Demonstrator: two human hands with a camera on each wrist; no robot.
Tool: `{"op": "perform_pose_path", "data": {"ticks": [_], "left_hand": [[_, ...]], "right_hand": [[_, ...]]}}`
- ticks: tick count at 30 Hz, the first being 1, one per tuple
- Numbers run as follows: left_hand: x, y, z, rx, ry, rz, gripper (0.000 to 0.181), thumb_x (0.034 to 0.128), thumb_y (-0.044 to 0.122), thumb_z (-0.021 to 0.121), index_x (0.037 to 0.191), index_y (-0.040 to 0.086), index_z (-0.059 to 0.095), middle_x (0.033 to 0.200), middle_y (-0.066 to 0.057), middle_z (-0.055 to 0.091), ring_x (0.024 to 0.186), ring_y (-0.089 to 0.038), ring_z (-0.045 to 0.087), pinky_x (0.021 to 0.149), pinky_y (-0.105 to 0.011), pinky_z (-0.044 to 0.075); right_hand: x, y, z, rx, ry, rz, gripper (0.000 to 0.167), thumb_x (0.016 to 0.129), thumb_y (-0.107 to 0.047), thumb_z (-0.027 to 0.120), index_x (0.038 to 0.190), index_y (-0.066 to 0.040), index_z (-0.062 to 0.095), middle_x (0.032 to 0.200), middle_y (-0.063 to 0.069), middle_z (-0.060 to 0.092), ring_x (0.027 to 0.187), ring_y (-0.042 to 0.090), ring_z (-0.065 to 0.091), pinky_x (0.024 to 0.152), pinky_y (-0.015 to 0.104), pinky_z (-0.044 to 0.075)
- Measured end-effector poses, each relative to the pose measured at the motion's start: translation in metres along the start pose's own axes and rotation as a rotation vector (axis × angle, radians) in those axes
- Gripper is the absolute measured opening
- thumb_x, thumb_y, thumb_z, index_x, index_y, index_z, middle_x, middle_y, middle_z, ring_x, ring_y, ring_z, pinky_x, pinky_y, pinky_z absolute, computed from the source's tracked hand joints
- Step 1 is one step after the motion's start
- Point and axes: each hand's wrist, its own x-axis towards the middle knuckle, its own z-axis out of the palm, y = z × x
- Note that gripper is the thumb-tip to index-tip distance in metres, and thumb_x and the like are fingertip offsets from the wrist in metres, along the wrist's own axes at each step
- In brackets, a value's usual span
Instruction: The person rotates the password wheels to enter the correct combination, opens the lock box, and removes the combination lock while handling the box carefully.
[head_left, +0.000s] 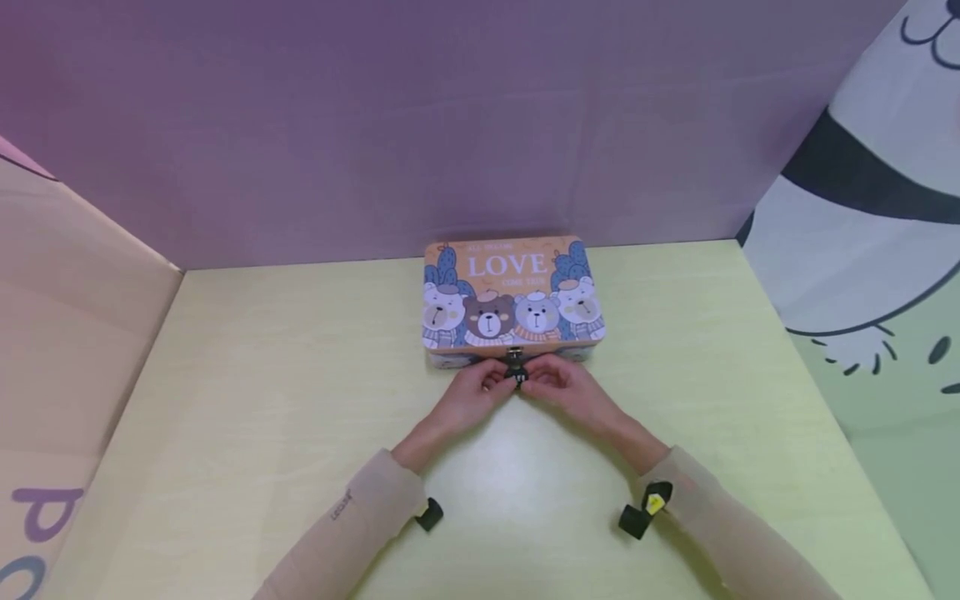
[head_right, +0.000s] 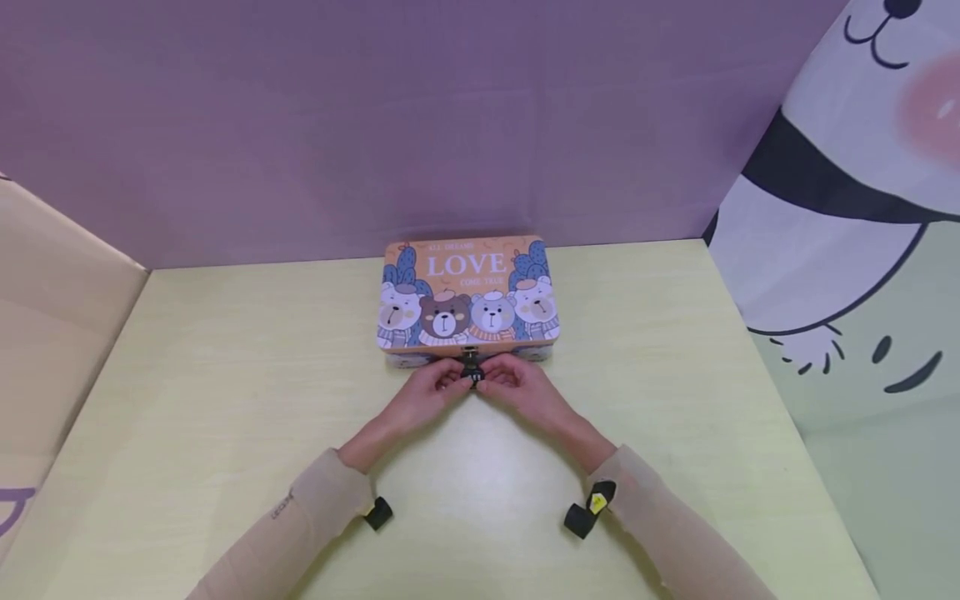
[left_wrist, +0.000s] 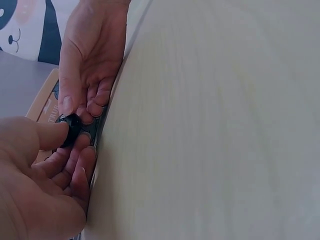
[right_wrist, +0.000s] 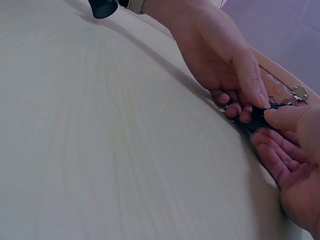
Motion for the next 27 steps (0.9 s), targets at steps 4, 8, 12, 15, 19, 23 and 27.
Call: {"op": "perform_pose_path", "data": {"ticks": [4,8,12,15,19,23,27], "left_hand": [[-0.0005,0.0011,0.0007,0.012,0.007,-0.004,0.021,0.1020,0.022,0.064,0.112,0.005,0.069,0.102,-0.007,0.068,0.092,-0.017,0.060,0.084,-0.034,0.054],[-0.0002,0.0018,0.0015,0.015,0.017,-0.009,0.020,0.1020,0.022,0.064,0.111,0.005,0.070,0.101,-0.006,0.069,0.091,-0.017,0.060,0.083,-0.033,0.053],[0.0000,0.0023,0.0019,0.021,0.021,-0.015,0.019,0.1021,0.022,0.064,0.110,0.006,0.070,0.100,-0.006,0.069,0.089,-0.017,0.060,0.083,-0.033,0.053],[0.0003,0.0021,0.0012,0.028,0.017,-0.011,0.020,0.1022,0.022,0.063,0.111,0.006,0.070,0.100,-0.006,0.069,0.090,-0.017,0.060,0.083,-0.033,0.052],[0.0003,0.0015,-0.0003,0.024,0.012,-0.004,0.020,0.1022,0.021,0.064,0.112,0.005,0.071,0.102,-0.007,0.070,0.091,-0.017,0.061,0.084,-0.033,0.054],[0.0007,0.0011,-0.0012,0.004,0.006,0.002,0.020,0.1018,0.019,0.065,0.114,0.004,0.070,0.105,-0.008,0.071,0.094,-0.018,0.063,0.087,-0.034,0.055],[0.0013,0.0003,-0.0010,-0.006,0.008,0.012,0.019,0.1008,0.017,0.066,0.113,0.003,0.069,0.106,-0.008,0.071,0.095,-0.018,0.064,0.089,-0.034,0.056]], "right_hand": [[0.0001,-0.0006,0.0005,-0.003,-0.001,-0.001,0.030,0.096,-0.010,0.071,0.123,0.001,0.064,0.113,0.013,0.069,0.102,0.022,0.065,0.092,0.028,0.055],[0.0001,-0.0006,0.0007,-0.010,0.002,-0.001,0.029,0.096,-0.010,0.071,0.122,0.000,0.064,0.111,0.012,0.069,0.101,0.021,0.065,0.090,0.028,0.055],[0.0000,-0.0003,0.0007,-0.013,0.003,0.004,0.029,0.096,-0.010,0.071,0.122,0.000,0.064,0.112,0.012,0.069,0.101,0.022,0.064,0.091,0.028,0.055],[0.0000,-0.0001,0.0004,-0.014,0.004,0.003,0.029,0.096,-0.010,0.071,0.122,0.000,0.064,0.112,0.012,0.069,0.101,0.021,0.064,0.091,0.028,0.055],[-0.0001,0.0000,0.0008,-0.012,0.007,-0.003,0.028,0.096,-0.010,0.070,0.122,0.001,0.064,0.111,0.012,0.069,0.100,0.019,0.065,0.090,0.028,0.055],[0.0003,0.0008,0.0014,-0.008,0.018,0.004,0.028,0.096,-0.010,0.071,0.121,0.001,0.064,0.110,0.012,0.070,0.099,0.018,0.065,0.090,0.027,0.055],[0.0011,0.0022,0.0014,-0.005,0.025,0.013,0.029,0.096,-0.010,0.071,0.121,0.003,0.064,0.110,0.013,0.070,0.099,0.019,0.065,0.090,0.026,0.055]]}}
